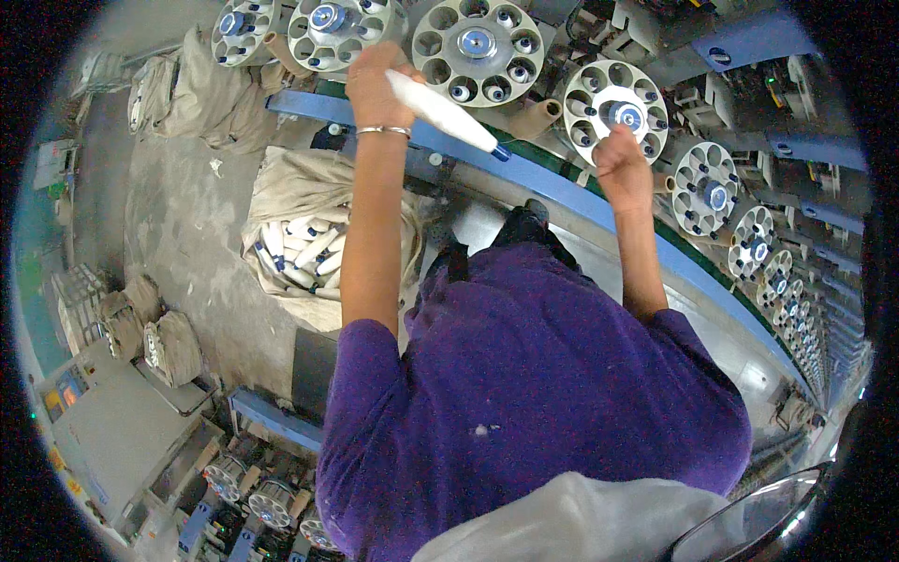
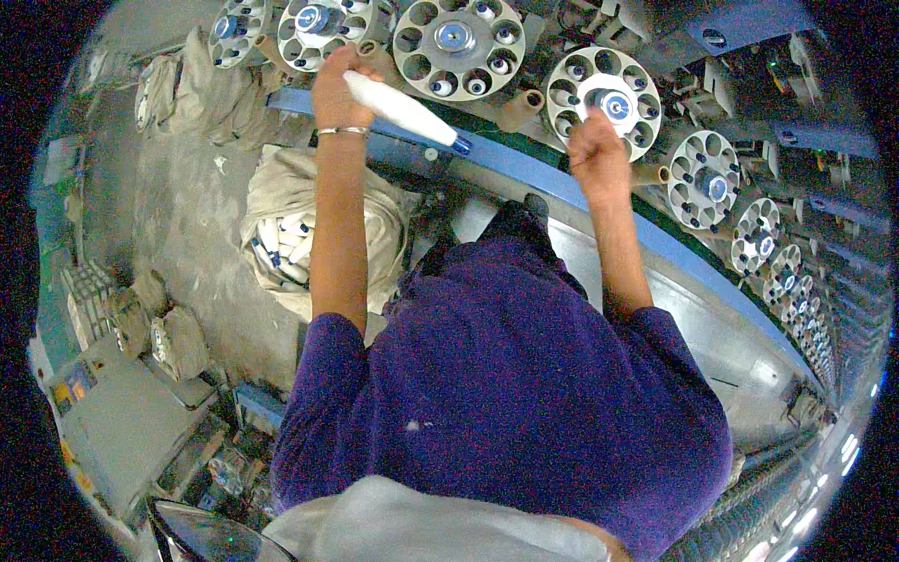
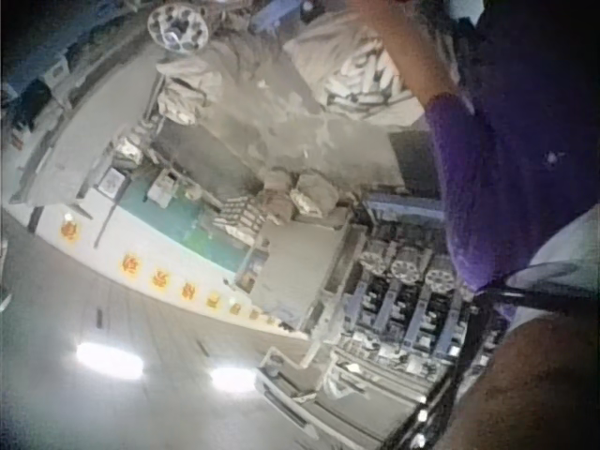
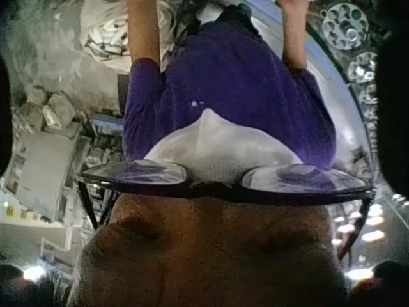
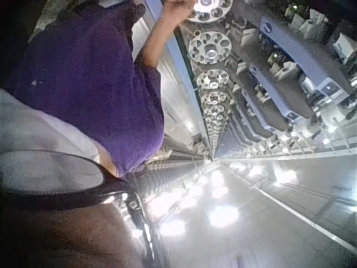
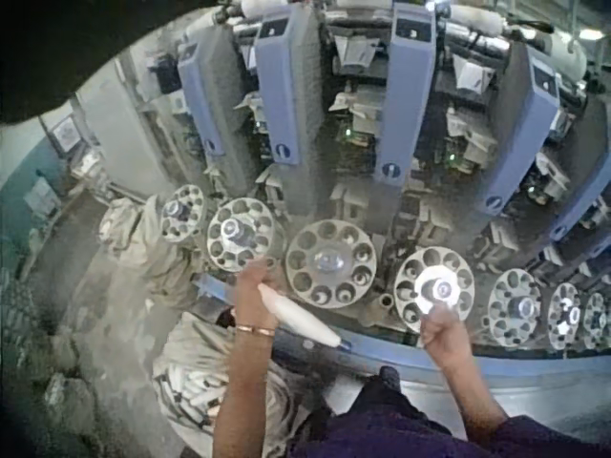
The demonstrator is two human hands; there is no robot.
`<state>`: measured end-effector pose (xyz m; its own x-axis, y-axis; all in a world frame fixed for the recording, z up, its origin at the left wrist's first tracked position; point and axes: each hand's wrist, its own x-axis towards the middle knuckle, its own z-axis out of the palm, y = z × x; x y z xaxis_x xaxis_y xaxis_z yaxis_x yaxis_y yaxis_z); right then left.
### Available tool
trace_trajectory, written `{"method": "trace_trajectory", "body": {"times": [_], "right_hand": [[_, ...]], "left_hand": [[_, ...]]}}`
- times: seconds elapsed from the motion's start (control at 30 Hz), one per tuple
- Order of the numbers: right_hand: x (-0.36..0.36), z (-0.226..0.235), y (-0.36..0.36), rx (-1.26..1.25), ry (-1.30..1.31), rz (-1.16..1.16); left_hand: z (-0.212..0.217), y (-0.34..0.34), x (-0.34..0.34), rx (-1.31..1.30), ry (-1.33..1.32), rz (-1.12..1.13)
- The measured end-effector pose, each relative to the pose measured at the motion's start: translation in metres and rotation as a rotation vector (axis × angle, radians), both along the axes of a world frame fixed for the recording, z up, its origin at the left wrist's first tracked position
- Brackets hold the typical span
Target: The person repeatedly picks white spools from a cloth bag and places them into circular holders on a textile machine. The person also briefly adjusts a control panel on the machine. The spools are handled one at a time and placed into slots on the rotating holders.
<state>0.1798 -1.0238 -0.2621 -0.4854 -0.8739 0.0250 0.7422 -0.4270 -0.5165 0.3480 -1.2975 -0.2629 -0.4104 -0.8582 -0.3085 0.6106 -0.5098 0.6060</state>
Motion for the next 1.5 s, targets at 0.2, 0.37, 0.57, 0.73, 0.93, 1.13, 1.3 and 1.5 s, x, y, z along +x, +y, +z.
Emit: {"method": "trace_trajectory", "body": {"times": [0.2,0.37,0.57,0.73,0.93,1.13,1.3,1.5], "right_hand": [[0.108,0.011,-0.08,0.666,0.729,0.344],[0.063,-0.039,-0.139,0.767,-0.204,0.452],[0.003,-0.087,-0.193,0.652,-0.395,0.76],[-0.087,-0.077,-0.198,0.62,1.682,-0.163],[-0.065,-0.05,-0.23,0.854,2.457,-0.21],[0.122,-0.045,-0.242,0.034,2.079,0.013],[0.302,-0.134,-0.261,0.03,1.675,0.785],[0.389,-0.245,-0.325,-0.096,2.227,0.629]], "left_hand": [[-0.008,0.01,-0.017,0.012,-0.024,-0.103],[-0.063,0.002,0.023,0.042,-0.608,0.01],[-0.159,0.046,0.073,0.063,-0.747,0.1],[-0.216,0.111,0.146,0.106,-0.983,0.271],[-0.267,0.136,0.287,0.118,-1.538,0.426],[-0.33,0.029,0.386,0.783,-1.032,0.591],[-0.35,-0.035,0.367,0.957,-1.261,0.445],[-0.3,-0.039,0.376,0.511,-0.846,0.777]]}}
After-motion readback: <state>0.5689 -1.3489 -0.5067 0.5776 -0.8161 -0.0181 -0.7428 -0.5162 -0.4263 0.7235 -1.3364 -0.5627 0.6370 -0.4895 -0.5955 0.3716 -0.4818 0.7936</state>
